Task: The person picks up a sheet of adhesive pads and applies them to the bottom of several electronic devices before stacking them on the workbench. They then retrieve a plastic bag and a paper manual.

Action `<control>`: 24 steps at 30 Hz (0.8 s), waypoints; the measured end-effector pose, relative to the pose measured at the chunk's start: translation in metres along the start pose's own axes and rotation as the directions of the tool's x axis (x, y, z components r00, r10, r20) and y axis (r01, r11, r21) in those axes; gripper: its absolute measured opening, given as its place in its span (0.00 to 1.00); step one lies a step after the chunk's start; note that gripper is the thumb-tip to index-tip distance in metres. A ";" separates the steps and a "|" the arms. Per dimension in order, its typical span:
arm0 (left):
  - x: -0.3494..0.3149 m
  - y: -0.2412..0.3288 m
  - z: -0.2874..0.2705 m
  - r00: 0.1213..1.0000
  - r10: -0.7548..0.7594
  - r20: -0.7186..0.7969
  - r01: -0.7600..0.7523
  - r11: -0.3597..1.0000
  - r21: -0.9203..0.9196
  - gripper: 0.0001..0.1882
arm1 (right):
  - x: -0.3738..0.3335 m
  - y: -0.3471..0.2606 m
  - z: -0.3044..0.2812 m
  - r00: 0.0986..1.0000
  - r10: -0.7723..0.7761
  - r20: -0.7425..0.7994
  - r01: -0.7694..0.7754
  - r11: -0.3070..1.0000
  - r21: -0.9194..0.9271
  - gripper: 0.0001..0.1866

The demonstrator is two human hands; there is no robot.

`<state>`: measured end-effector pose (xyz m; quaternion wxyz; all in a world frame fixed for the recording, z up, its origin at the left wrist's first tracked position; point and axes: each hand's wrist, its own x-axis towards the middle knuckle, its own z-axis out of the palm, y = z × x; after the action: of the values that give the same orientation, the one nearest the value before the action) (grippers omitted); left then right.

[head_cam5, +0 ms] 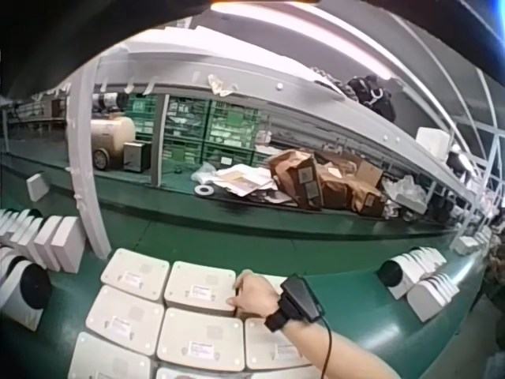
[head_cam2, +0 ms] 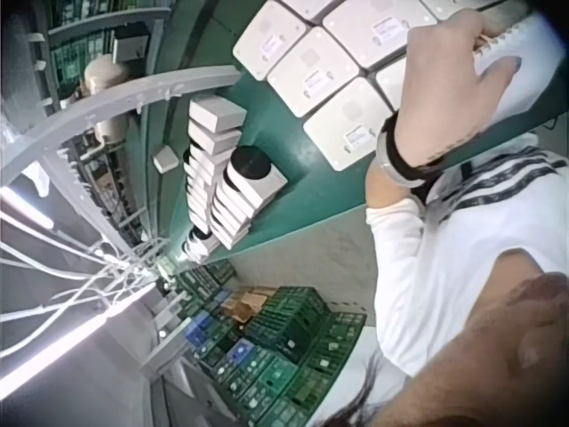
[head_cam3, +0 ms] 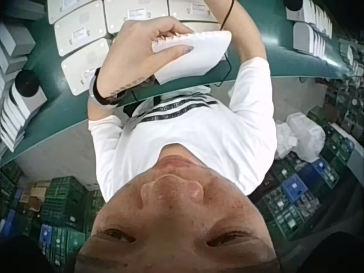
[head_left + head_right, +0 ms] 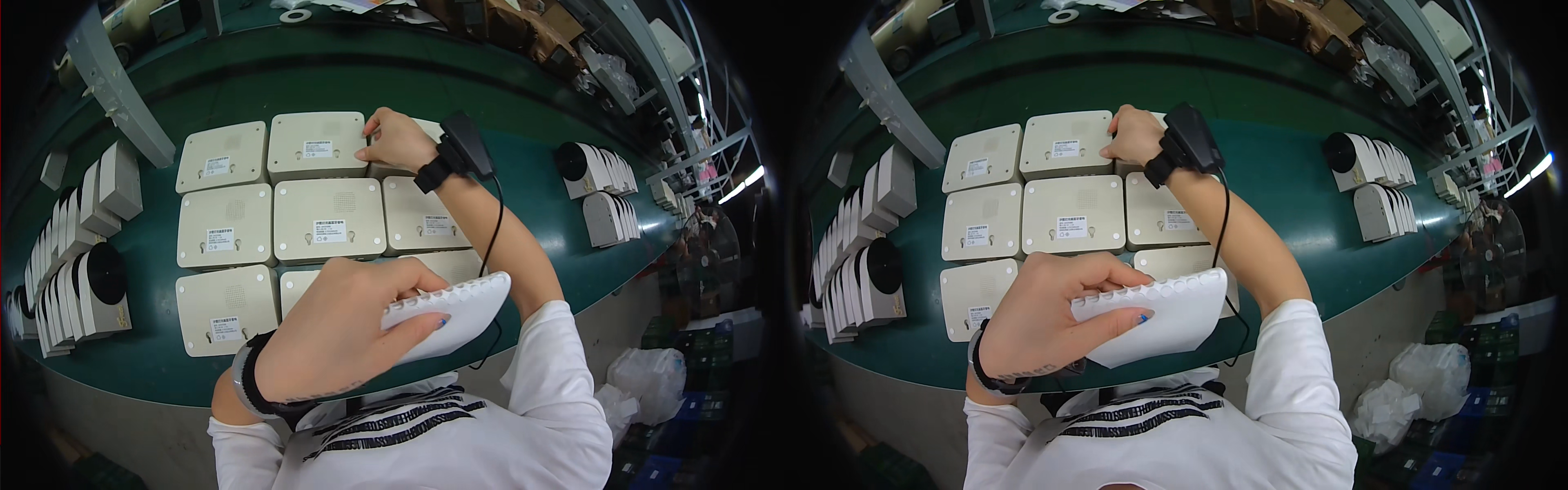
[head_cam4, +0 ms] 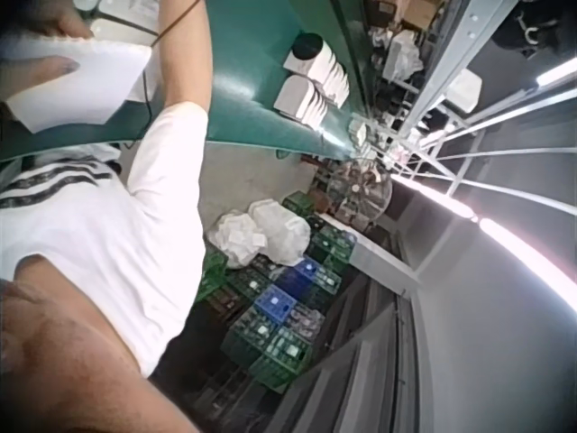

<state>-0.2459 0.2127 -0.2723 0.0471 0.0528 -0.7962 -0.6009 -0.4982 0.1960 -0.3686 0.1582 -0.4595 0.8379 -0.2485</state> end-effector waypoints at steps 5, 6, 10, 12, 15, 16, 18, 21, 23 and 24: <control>0.002 -0.001 -0.008 0.996 0.019 -0.091 -0.013 0.998 0.065 0.11 | -0.035 -0.008 -0.039 0.994 -0.040 0.099 -0.023 0.825 0.564 0.12; 0.002 -0.003 -0.008 0.993 -0.009 -0.116 0.016 0.998 0.061 0.11 | -0.053 -0.008 -0.053 0.980 -0.097 0.175 -0.047 0.739 0.673 0.11; 0.007 -0.011 -0.007 0.982 0.005 -0.191 0.003 0.999 0.039 0.11 | -0.120 -0.013 -0.103 0.918 -0.216 0.333 -0.054 0.764 0.644 0.07; 0.010 -0.012 -0.006 0.981 -0.006 -0.193 0.016 0.998 0.052 0.11 | -0.142 -0.015 -0.110 0.931 -0.217 0.292 -0.036 0.742 0.669 0.07; 0.012 -0.011 -0.005 0.978 -0.032 -0.208 0.049 0.996 0.075 0.11 | -0.150 -0.017 -0.109 0.945 -0.196 0.261 -0.029 0.746 0.666 0.07; 0.012 -0.011 -0.004 0.978 -0.026 -0.209 0.044 0.996 0.083 0.11 | -0.149 -0.017 -0.108 0.952 -0.179 0.248 -0.026 0.761 0.648 0.08; 0.012 -0.011 -0.004 0.976 -0.016 -0.216 0.038 0.994 0.099 0.11 | -0.146 -0.018 -0.107 0.956 -0.167 0.240 -0.023 0.776 0.630 0.09; 0.011 -0.012 -0.006 0.979 -0.042 -0.202 0.061 0.994 0.089 0.11 | -0.140 -0.021 -0.111 0.937 -0.091 0.338 -0.126 0.813 0.569 0.08; 0.011 -0.014 -0.007 0.979 -0.057 -0.194 0.074 0.994 0.082 0.11 | -0.139 -0.023 -0.114 0.921 -0.165 0.352 -0.063 0.831 0.553 0.07; 0.012 -0.015 -0.007 0.981 -0.034 -0.193 0.052 0.995 0.089 0.11 | -0.138 -0.024 -0.115 0.910 -0.179 0.374 -0.035 0.866 0.499 0.07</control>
<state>-0.2562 0.1998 -0.2846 0.1080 0.1296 -0.8140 -0.5558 -0.4658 0.3334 -0.2548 0.4320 -0.4768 0.6762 -0.3590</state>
